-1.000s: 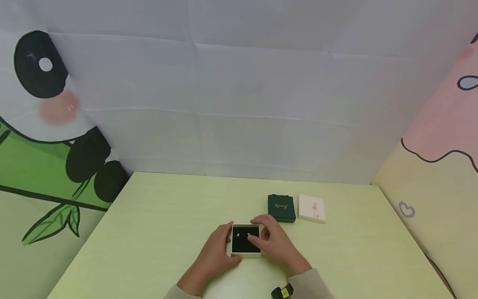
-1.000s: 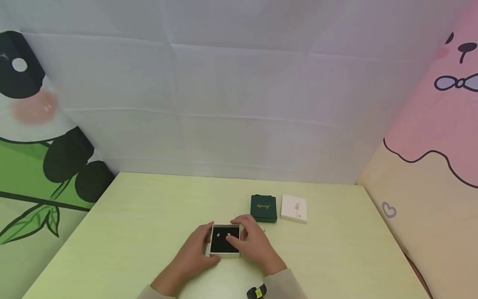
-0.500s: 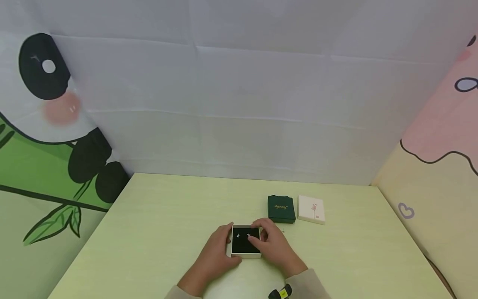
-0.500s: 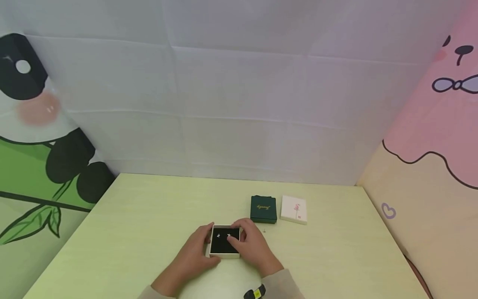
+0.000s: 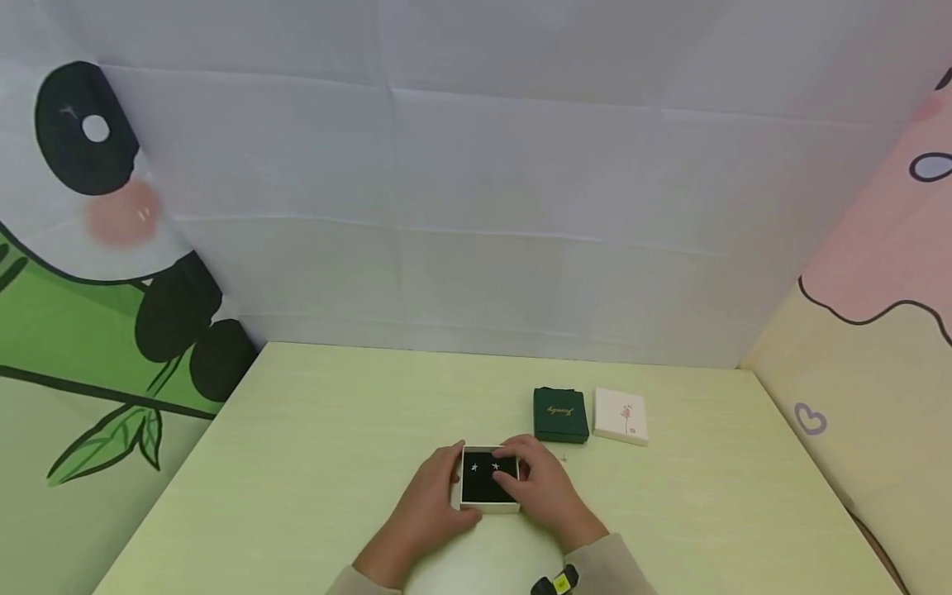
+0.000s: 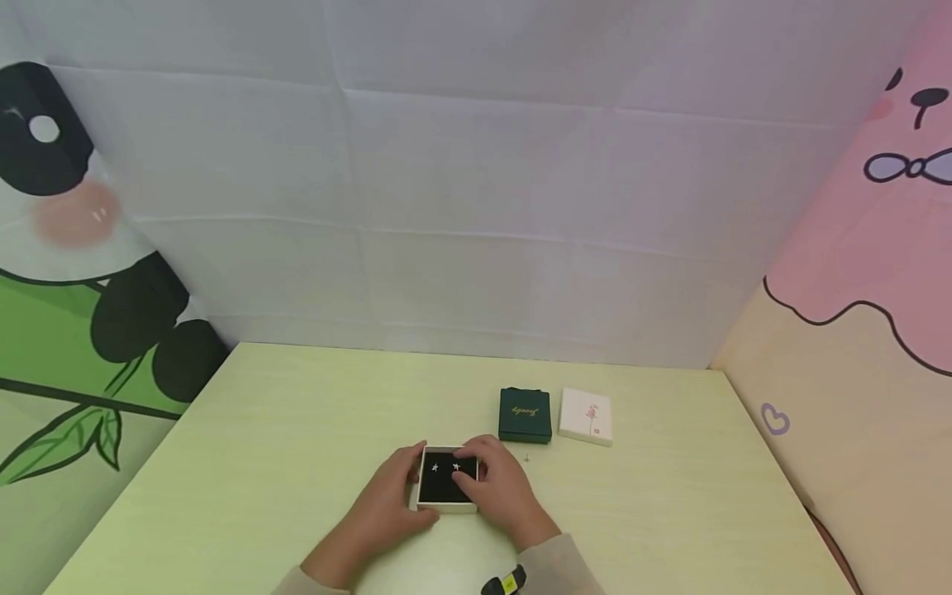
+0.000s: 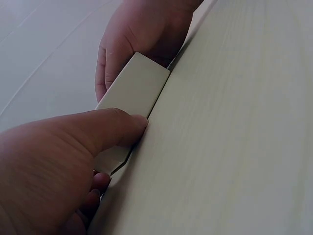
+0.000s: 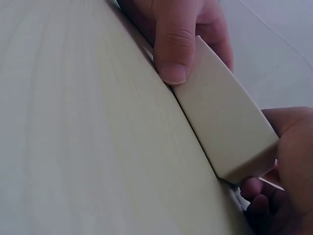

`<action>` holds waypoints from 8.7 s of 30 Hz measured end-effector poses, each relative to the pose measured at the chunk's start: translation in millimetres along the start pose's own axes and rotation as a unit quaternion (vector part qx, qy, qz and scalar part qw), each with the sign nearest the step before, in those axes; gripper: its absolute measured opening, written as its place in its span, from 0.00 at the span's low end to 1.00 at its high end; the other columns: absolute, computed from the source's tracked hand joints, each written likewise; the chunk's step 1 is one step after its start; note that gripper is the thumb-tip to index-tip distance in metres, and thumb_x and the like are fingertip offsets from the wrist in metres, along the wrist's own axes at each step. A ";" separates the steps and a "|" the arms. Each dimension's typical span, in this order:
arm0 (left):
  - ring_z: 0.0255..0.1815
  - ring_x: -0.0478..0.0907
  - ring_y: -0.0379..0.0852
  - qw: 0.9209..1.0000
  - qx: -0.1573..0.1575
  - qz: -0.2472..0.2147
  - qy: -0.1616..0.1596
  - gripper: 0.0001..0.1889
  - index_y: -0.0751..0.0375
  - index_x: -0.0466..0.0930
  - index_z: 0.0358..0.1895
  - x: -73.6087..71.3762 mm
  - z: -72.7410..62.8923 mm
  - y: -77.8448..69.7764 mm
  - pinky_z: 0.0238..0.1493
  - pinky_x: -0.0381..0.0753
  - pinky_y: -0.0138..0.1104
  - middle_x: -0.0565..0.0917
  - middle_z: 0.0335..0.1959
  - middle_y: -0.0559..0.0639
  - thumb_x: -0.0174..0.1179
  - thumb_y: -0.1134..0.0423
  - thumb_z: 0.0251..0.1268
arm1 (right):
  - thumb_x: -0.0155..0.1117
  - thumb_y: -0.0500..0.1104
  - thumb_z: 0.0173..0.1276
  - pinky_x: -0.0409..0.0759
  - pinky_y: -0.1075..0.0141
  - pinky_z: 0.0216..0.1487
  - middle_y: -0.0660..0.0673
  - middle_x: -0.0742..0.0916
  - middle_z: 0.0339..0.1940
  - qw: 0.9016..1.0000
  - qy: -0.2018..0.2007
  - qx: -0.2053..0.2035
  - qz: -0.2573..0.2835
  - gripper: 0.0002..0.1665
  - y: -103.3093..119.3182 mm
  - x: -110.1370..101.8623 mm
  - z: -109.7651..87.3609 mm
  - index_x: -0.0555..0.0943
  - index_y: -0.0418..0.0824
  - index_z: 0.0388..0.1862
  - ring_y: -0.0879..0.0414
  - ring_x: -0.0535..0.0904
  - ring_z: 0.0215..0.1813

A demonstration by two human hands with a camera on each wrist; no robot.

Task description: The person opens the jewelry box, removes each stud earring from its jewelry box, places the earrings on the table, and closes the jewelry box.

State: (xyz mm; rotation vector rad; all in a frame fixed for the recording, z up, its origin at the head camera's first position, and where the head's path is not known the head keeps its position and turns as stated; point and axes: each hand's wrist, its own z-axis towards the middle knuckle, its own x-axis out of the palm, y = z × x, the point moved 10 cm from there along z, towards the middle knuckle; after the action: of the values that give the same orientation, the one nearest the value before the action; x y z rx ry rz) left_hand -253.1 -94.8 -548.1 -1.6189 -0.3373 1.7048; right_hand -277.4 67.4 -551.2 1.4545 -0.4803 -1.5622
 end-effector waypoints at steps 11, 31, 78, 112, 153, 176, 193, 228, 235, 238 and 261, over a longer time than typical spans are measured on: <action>0.49 0.73 0.40 1.000 -0.010 0.005 0.011 0.51 0.67 0.63 0.76 1.7 1.0 2.7 0.54 0.77 0.42 0.75 0.61 0.48 0.78 0.55 0.47 | 0.74 0.44 0.68 0.75 0.67 0.36 0.56 0.83 0.53 1.000 -0.013 0.010 -0.009 0.09 -1.9 -0.4 2.7 0.91 0.49 0.47 0.63 0.73 0.32; 0.47 0.73 0.40 1.000 0.006 0.008 0.007 0.51 0.68 0.65 0.75 -3.9 -3.4 -2.1 0.52 0.76 0.41 0.76 0.57 0.48 0.79 0.56 0.44 | 0.75 0.45 0.66 0.74 0.66 0.36 0.55 0.83 0.52 0.998 -0.029 0.050 -0.016 0.03 4.2 -0.1 -1.7 0.90 0.53 0.38 0.63 0.73 0.33; 0.47 0.73 0.39 1.000 0.009 0.012 0.007 0.51 0.67 0.64 0.76 -1.8 -6.1 -0.3 0.53 0.76 0.40 0.76 0.56 0.46 0.79 0.56 0.46 | 0.72 0.40 0.65 0.76 0.67 0.35 0.51 0.86 0.50 0.996 -0.074 0.043 0.035 0.03 3.3 -7.5 -6.7 0.86 0.46 0.34 0.62 0.75 0.31; 0.46 0.72 0.40 1.000 0.013 0.014 0.009 0.51 0.68 0.65 0.74 -1.6 -4.2 -2.2 0.51 0.76 0.40 0.75 0.53 0.45 0.80 0.56 0.45 | 0.67 0.42 0.69 0.74 0.61 0.35 0.49 0.85 0.47 0.991 -0.094 0.060 -0.078 0.04 27.6 -38.6 38.8 0.87 0.48 0.39 0.58 0.72 0.31; 0.47 0.72 0.39 1.000 0.013 0.005 0.005 0.51 0.67 0.64 0.75 0.5 -3.1 -1.8 0.53 0.76 0.41 0.75 0.55 0.44 0.79 0.56 0.46 | 0.64 0.34 0.63 0.70 0.64 0.24 0.55 0.74 0.24 0.933 0.057 -0.041 -0.354 0.17 29.7 -6.1 69.8 0.77 0.49 0.16 0.60 0.67 0.23; 0.47 0.72 0.39 1.000 0.017 0.012 0.003 0.51 0.68 0.64 0.75 0.6 -3.5 -3.3 0.53 0.76 0.41 0.75 0.54 0.45 0.79 0.56 0.46 | 0.61 0.33 0.60 0.71 0.65 0.26 0.55 0.78 0.29 0.942 0.072 -0.066 -0.321 0.13 32.2 -4.1 71.0 0.82 0.49 0.22 0.61 0.69 0.24; 0.48 0.72 0.41 1.000 0.017 0.012 0.004 0.50 0.68 0.64 0.75 -0.8 -4.6 -2.4 0.54 0.76 0.43 0.76 0.56 0.46 0.78 0.56 0.47 | 0.71 0.49 0.68 0.81 0.54 0.54 0.52 0.86 0.49 0.987 -0.012 0.002 -0.161 0.12 32.4 -25.2 29.1 0.86 0.47 0.47 0.52 0.83 0.52; 0.47 0.72 0.40 1.000 0.018 0.020 0.013 0.50 0.67 0.63 0.76 3.3 -2.4 -2.0 0.52 0.76 0.41 0.75 0.56 0.46 0.77 0.54 0.49 | 0.78 0.47 0.62 0.75 0.51 0.59 0.53 0.84 0.51 0.991 -0.091 0.048 0.083 0.11 5.0 2.7 -6.8 0.90 0.49 0.43 0.50 0.77 0.56; 0.47 0.72 0.40 0.999 0.016 0.024 0.014 0.50 0.67 0.63 0.76 2.8 -1.8 0.0 0.52 0.75 0.42 0.75 0.53 0.45 0.77 0.54 0.49 | 0.78 0.50 0.61 0.74 0.46 0.61 0.52 0.83 0.53 0.994 -0.067 0.055 0.059 0.13 7.4 11.3 -2.9 0.90 0.51 0.45 0.48 0.77 0.59; 0.46 0.72 0.41 0.999 0.024 0.031 0.010 0.50 0.69 0.63 0.76 1.3 -2.0 -1.9 0.51 0.75 0.42 0.75 0.53 0.45 0.77 0.55 0.50 | 0.78 0.50 0.60 0.74 0.46 0.60 0.52 0.83 0.53 0.995 -0.064 0.058 0.052 0.14 9.8 12.7 -0.9 0.91 0.53 0.45 0.47 0.76 0.59; 0.49 0.72 0.44 0.999 0.029 0.036 0.016 0.50 0.70 0.61 0.77 3.1 -1.3 -4.4 0.56 0.74 0.46 0.75 0.59 0.50 0.75 0.55 0.52 | 0.78 0.49 0.62 0.76 0.50 0.54 0.50 0.82 0.51 0.996 -0.056 0.054 -0.049 0.13 16.8 16.4 2.9 0.93 0.53 0.47 0.48 0.75 0.54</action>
State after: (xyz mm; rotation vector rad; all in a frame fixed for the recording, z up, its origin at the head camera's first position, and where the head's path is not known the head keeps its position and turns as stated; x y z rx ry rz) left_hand -250.2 -90.1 -547.8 -1.6311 -0.2148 1.7248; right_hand -272.2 44.7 -546.6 1.4968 -0.5751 -1.7259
